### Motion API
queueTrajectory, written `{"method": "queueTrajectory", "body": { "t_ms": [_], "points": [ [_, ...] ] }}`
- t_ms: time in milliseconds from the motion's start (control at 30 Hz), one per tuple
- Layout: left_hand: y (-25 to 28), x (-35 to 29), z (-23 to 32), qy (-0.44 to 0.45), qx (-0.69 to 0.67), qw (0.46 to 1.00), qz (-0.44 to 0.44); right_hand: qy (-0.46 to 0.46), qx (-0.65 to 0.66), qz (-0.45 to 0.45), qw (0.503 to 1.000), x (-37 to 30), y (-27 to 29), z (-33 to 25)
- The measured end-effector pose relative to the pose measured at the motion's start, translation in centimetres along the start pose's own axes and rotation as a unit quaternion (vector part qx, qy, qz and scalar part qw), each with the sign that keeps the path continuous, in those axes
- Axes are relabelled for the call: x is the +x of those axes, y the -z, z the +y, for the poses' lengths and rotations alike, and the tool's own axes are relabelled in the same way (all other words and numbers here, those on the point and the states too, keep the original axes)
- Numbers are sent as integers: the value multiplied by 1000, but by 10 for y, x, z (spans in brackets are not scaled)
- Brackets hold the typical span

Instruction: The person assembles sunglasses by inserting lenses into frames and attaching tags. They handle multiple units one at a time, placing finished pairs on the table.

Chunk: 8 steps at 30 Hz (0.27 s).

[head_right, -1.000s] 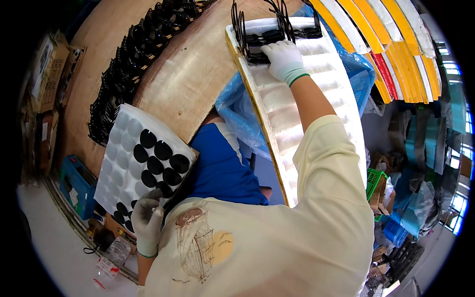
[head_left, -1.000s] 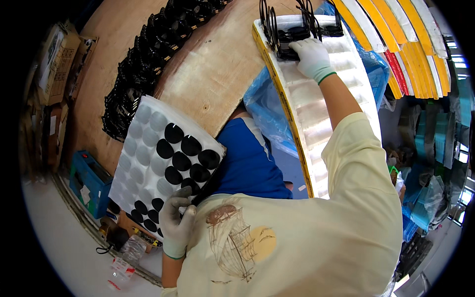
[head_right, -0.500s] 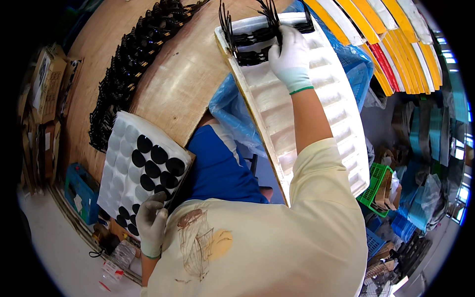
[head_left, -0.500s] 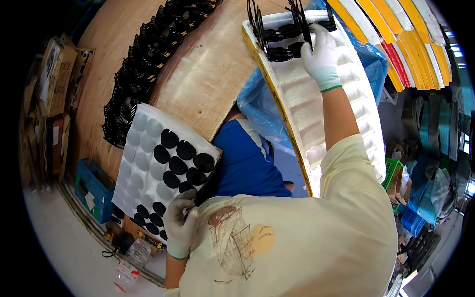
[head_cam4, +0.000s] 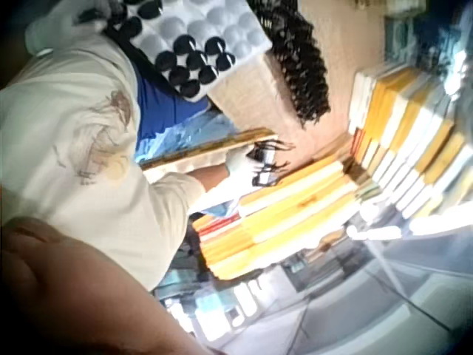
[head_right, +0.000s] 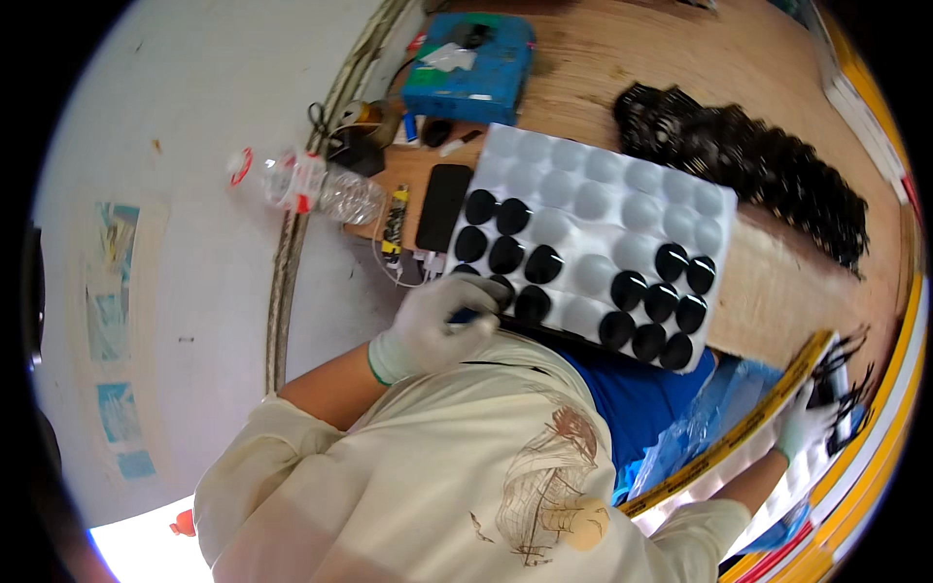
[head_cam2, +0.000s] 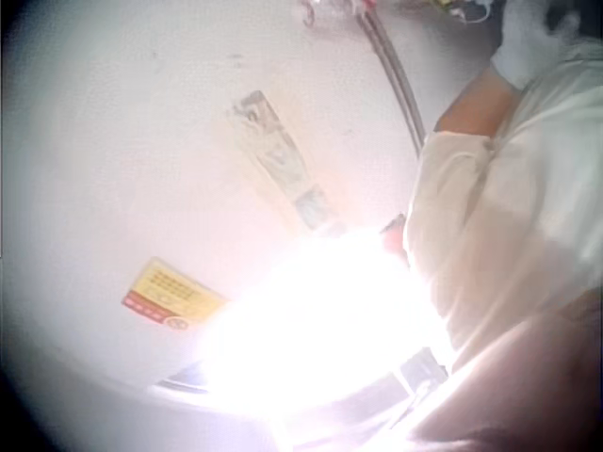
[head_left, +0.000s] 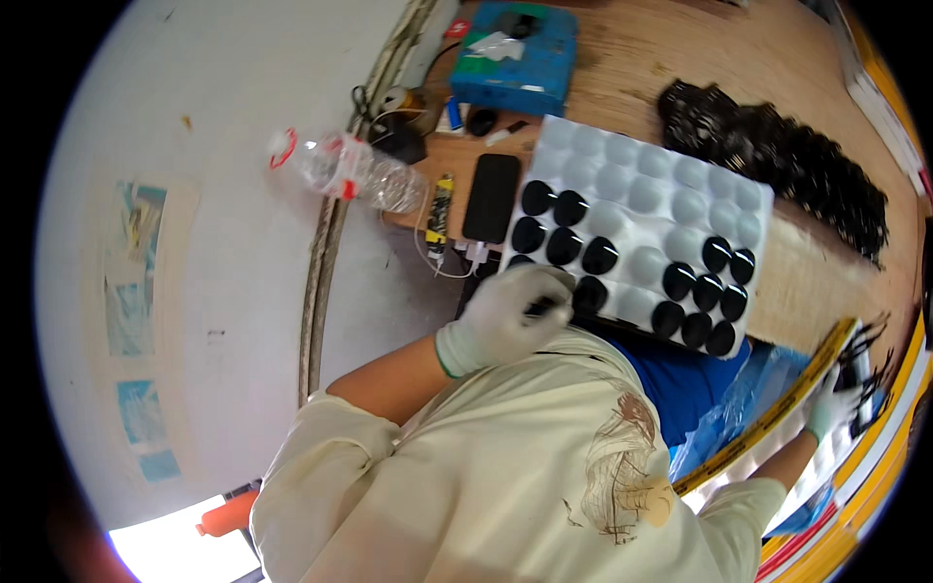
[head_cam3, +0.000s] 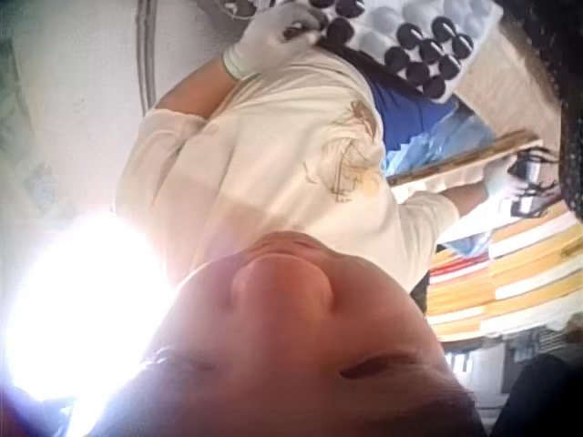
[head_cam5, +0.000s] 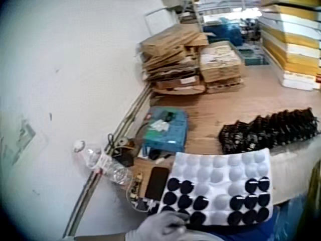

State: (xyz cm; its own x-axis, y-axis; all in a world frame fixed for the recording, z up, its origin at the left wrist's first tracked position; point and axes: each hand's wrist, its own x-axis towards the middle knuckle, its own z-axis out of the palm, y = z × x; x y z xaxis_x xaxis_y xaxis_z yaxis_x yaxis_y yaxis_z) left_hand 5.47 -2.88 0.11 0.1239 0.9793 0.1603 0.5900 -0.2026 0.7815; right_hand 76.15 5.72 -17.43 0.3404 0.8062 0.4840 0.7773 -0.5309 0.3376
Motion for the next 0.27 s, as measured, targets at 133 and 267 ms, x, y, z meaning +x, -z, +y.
{"method": "queueTrajectory", "body": {
  "t_ms": [133,267],
  "points": [
    [45,-71,-71,134,179,894,389,8,135,16,991,18,113,-56],
    [107,-76,-160,296,119,759,567,-96,413,27,905,-7,205,-136]
  ]
}}
